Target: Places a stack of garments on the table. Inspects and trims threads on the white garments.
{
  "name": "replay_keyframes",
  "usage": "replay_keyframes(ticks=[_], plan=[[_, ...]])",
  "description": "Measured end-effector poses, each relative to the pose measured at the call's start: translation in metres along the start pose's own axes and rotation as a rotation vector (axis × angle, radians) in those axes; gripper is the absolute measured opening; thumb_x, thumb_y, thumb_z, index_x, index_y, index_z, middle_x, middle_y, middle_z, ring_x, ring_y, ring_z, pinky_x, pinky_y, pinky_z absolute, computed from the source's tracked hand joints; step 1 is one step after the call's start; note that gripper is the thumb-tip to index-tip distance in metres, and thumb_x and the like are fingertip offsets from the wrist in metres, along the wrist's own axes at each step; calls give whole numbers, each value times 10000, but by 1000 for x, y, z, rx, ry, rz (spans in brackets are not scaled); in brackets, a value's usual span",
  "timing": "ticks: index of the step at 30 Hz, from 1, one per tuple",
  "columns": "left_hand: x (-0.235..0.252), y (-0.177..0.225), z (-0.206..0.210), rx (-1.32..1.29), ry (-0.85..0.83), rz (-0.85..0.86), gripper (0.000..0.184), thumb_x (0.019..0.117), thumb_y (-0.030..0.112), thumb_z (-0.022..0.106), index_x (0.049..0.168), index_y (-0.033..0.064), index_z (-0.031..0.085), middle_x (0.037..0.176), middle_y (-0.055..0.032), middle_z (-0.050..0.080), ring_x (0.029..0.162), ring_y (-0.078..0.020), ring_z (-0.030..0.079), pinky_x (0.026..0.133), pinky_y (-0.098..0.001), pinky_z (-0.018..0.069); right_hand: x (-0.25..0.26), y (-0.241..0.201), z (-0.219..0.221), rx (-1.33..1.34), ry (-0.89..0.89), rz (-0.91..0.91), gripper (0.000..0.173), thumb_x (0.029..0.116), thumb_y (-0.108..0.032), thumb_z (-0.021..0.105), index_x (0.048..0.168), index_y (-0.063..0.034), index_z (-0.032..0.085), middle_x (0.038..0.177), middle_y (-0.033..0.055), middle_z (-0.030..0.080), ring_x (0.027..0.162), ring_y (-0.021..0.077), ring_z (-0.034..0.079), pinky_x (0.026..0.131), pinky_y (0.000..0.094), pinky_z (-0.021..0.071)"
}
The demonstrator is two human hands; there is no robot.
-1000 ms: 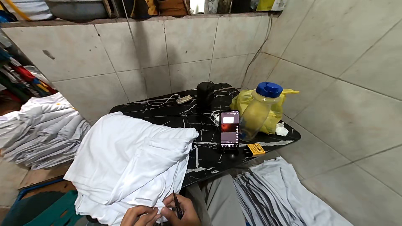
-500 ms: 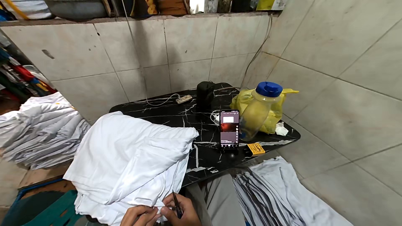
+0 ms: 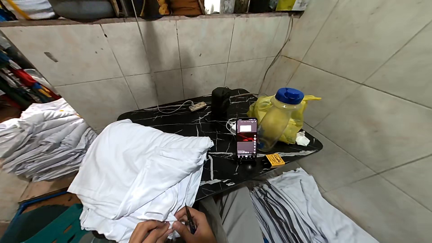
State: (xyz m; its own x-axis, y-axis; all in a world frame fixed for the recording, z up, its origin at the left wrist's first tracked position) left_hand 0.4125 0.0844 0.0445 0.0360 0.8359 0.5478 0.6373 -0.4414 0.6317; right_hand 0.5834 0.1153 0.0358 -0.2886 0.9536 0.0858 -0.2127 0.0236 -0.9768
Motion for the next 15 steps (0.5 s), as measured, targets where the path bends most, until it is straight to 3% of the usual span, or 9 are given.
replay_keyframes(ticks=[10, 15], plan=[[1, 2, 0, 11, -40, 11, 167, 981, 140, 668, 919, 17, 761, 932, -113, 752, 956, -178, 699, 945, -306, 533, -1, -1, 2, -13, 67, 0, 105, 953, -19, 651, 1039, 32, 683, 906, 11, 679, 651, -26, 544, 598, 159, 469], [0, 0, -1, 2, -48, 0, 171, 984, 142, 662, 918, 13, 753, 926, -109, 745, 955, -172, 693, 942, -293, 533, -1, 1, 1, -5, 64, 11, 95, 954, -18, 651, 1031, 27, 682, 896, 5, 677, 637, -28, 531, 581, 156, 453]])
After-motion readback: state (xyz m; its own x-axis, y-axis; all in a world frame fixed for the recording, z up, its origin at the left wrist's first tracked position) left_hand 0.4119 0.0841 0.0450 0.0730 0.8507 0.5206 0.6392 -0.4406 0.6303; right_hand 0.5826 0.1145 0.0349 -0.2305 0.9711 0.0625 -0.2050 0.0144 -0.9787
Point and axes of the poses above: each hand's wrist, its own x-axis towards the middle knuckle, its own z-axis out of the palm, y = z × x, the point moved 1 cm from there along x, towards the middle knuckle
